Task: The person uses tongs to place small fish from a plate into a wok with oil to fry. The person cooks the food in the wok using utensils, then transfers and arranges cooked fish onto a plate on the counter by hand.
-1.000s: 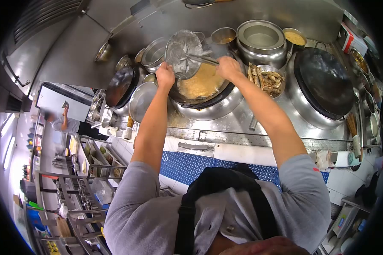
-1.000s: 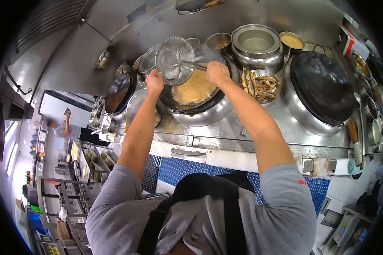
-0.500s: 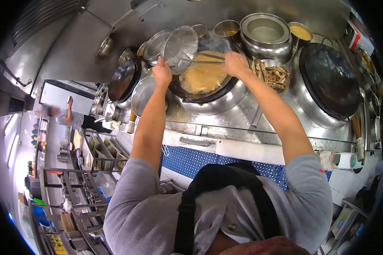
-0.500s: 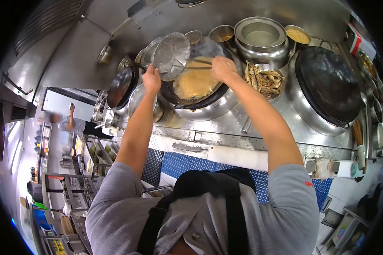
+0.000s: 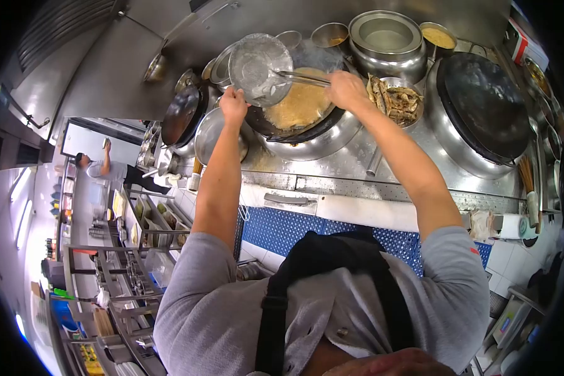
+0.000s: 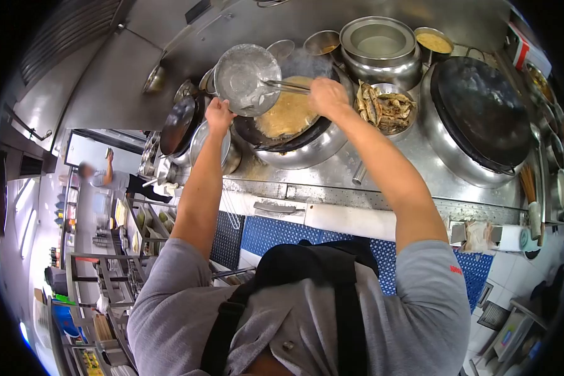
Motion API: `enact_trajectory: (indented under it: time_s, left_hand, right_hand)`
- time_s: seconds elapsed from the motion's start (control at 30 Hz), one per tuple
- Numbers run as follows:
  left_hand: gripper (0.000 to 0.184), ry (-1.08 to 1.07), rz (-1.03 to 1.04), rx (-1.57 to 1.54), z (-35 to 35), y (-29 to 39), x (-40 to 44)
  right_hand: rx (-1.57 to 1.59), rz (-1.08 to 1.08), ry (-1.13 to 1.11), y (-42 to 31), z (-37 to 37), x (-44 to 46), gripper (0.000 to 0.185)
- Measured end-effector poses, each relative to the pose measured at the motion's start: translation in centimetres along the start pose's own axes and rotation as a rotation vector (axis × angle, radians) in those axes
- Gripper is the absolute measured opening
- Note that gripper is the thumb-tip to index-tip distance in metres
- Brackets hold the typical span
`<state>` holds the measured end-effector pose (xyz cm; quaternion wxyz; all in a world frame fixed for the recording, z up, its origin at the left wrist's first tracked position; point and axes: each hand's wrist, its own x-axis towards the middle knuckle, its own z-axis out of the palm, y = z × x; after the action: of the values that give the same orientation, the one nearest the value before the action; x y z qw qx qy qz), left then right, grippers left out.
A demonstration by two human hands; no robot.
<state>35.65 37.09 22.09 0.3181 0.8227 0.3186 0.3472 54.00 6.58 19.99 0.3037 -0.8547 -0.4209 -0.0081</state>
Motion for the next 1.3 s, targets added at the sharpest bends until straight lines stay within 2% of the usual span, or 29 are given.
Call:
enact_trajectory:
  time_s: [0.03,0.13,0.27,0.37,0.53,0.63,0.73,0.83,0.93,1.07,1.2,1.3]
  left_hand:
    - [0.021,0.019,0.021,0.08,0.0,0.2,0.0]
    - [0.02,0.069,0.264,0.337,0.4,0.3,-0.1]
    - [0.018,0.0,0.15,0.268,1.8,2.3,-1.7]
    - [0.023,0.111,0.255,0.423,1.9,3.8,-3.0]
    - [0.018,0.1,0.203,0.416,2.2,4.2,-3.2]
    - [0.019,0.125,0.236,0.37,2.8,5.1,-3.7]
    - [0.019,0.125,0.266,0.414,2.6,6.0,-4.2]
    - [0.018,0.104,0.21,0.432,2.2,7.9,-4.8]
    - [0.016,0.142,0.216,0.474,2.2,6.9,-4.5]
    - [0.015,0.273,0.223,0.52,1.5,5.1,-3.6]
    - [0.018,0.323,0.106,0.437,-0.4,5.2,-3.9]
    - [0.019,0.255,0.098,0.424,-0.6,5.4,-3.9]
  right_hand:
    - [0.012,-0.051,0.056,0.3,-0.6,-0.5,0.033]
    - [0.019,-0.084,-0.042,-0.5,-1.8,-1.0,0.034]
    - [0.01,-0.06,-0.037,-0.8,0.8,-0.5,0.033]
    - [-0.036,-0.042,-0.018,0.3,2.0,-0.1,0.034]
    - [0.059,-0.074,0.007,-1.8,-0.3,-2.0,0.033]
    - [-0.078,-0.067,-0.01,-1.6,1.3,-0.9,0.03]
    - [-0.078,-0.066,0.108,-1.1,0.4,-1.3,0.026]
    - [-0.07,-0.122,0.104,-1.8,0.4,-1.8,0.024]
    - [-0.176,-0.05,0.006,-1.2,0.9,-0.5,0.028]
    - [-0.147,-0.079,0.214,1.1,0.2,0.0,0.021]
    - [-0.154,-0.129,0.189,1.1,-2.5,-0.3,0.026]
    - [-0.132,-0.11,0.06,-3.5,-3.9,-1.0,0.027]
